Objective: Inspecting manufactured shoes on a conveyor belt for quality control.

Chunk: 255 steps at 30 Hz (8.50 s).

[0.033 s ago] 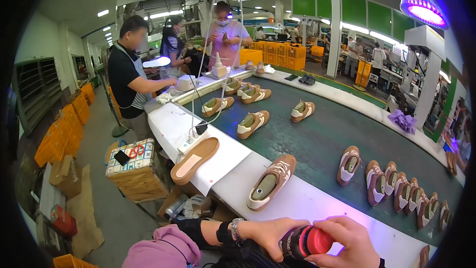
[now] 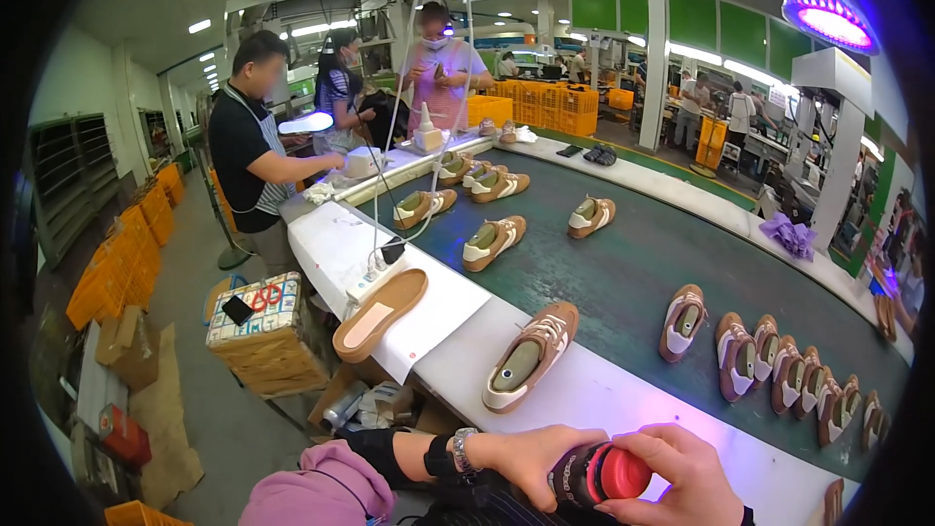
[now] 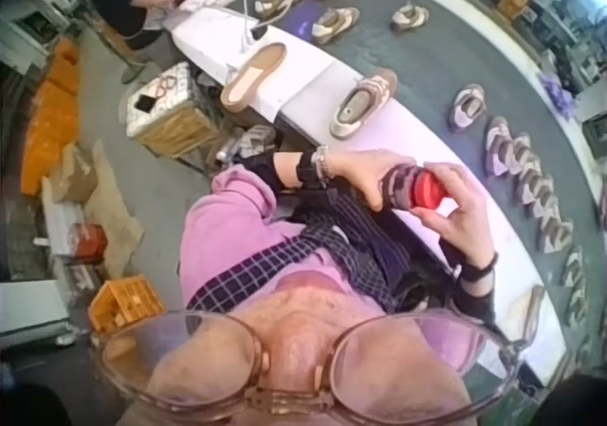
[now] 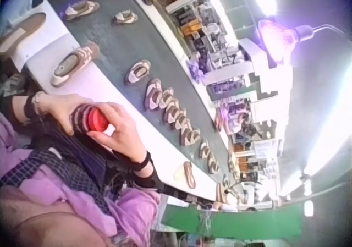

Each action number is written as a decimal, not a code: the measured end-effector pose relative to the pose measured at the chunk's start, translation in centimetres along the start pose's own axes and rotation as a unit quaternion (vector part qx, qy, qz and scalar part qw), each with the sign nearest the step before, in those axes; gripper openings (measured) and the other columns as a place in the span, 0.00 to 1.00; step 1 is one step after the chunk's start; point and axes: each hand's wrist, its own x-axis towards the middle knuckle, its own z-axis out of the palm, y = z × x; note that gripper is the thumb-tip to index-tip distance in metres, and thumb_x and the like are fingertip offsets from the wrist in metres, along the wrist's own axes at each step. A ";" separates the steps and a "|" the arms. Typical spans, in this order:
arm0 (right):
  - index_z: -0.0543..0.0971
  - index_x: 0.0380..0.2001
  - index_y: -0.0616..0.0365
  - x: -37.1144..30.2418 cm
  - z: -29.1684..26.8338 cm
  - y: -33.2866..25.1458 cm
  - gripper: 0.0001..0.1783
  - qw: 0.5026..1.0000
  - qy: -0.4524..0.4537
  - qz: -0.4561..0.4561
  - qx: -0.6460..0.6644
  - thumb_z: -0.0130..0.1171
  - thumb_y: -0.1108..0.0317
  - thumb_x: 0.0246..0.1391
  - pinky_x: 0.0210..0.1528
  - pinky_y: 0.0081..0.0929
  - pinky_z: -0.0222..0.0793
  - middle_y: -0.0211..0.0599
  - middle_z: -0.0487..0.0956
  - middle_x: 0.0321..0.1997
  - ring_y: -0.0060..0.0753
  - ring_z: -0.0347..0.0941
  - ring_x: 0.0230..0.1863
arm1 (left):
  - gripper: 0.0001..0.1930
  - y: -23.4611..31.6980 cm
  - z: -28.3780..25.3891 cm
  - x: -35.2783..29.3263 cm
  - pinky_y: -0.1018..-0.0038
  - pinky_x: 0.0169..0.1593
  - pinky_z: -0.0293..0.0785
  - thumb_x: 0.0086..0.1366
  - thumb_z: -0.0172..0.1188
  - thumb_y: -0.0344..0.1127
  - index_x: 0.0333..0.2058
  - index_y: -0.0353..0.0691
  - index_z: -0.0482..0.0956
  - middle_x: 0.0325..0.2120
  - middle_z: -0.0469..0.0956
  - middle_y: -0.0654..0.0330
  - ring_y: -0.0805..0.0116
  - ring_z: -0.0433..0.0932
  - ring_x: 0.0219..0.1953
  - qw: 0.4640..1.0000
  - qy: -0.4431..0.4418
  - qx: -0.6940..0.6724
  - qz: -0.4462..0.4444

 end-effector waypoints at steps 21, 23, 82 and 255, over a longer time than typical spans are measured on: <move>0.73 0.40 0.65 -7.1 -2.3 -0.1 0.27 0.977 0.026 0.205 -0.047 0.68 0.59 0.39 0.35 0.33 0.73 0.43 0.76 0.28 0.43 0.76 0.29 | 0.34 1.0 3.6 4.2 0.66 0.39 0.72 0.33 0.65 0.35 0.45 0.36 0.66 0.31 0.75 0.49 0.50 0.76 0.34 0.973 0.016 0.228 -0.008; 0.73 0.40 0.65 -8.8 -2.4 1.5 0.27 0.979 -0.018 0.179 -0.100 0.69 0.59 0.39 0.34 0.33 0.73 0.42 0.76 0.26 0.46 0.76 0.27 | 0.34 1.0 4.2 4.7 0.66 0.39 0.72 0.34 0.65 0.35 0.45 0.36 0.66 0.30 0.75 0.49 0.50 0.76 0.34 0.973 0.009 0.228 -0.014; 0.71 0.38 0.57 -37.5 16.0 0.3 0.18 0.427 0.475 0.549 0.540 0.57 0.56 0.49 0.17 0.27 0.65 0.33 0.73 0.27 0.33 0.68 0.22 | 0.26 -9.9 26.4 15.8 0.61 0.43 0.65 0.33 0.62 0.33 0.37 0.35 0.68 0.33 0.71 0.50 0.50 0.69 0.39 0.914 -0.264 0.174 0.255; 0.74 0.39 0.65 -9.0 -10.2 46.0 0.19 0.657 0.325 0.440 0.518 0.58 0.69 0.40 0.38 0.39 0.72 0.41 0.78 0.34 0.38 0.76 0.33 | 0.41 -5.1 3.7 9.1 0.61 0.64 0.43 0.43 0.58 0.32 0.57 0.28 0.52 0.60 0.46 0.40 0.48 0.47 0.63 0.887 0.304 0.317 -0.144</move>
